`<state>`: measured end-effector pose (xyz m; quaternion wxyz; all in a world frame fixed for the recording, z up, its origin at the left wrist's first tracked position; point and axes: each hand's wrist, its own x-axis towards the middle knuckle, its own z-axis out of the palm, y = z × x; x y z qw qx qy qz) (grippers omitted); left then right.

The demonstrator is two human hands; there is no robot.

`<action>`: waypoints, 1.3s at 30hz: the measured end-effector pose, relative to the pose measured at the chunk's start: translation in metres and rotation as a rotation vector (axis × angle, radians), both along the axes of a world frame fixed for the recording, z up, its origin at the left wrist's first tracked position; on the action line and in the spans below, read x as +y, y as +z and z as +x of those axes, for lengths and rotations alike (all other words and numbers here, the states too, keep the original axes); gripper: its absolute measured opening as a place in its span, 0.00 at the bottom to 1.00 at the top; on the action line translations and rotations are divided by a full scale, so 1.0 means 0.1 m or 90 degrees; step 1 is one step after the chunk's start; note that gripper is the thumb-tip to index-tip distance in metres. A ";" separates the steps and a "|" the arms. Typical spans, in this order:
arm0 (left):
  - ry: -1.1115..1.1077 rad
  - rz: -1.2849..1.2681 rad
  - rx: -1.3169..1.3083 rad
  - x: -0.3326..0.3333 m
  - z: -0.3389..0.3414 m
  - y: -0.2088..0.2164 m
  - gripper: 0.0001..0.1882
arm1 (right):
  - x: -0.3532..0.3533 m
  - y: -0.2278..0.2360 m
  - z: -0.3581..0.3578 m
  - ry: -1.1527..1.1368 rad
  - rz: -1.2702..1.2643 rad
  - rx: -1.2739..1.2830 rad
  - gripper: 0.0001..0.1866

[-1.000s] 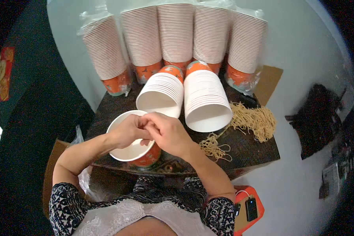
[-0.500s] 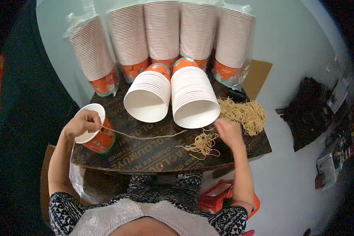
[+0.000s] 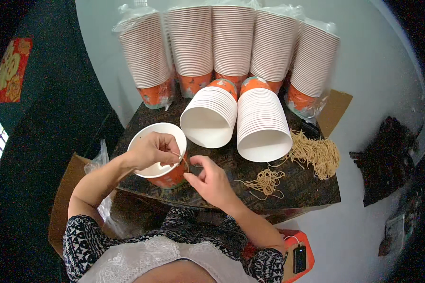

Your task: The recorder unpacks stacks of paper cups from plastic bags and organizes them into a cardboard box.

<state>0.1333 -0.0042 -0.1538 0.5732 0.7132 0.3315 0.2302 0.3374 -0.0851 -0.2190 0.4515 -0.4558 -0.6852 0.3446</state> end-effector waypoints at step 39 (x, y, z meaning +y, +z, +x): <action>-0.082 -0.166 -0.079 0.12 0.24 -0.18 0.02 | 0.02 -0.07 -0.17 -0.175 0.410 -0.028 0.08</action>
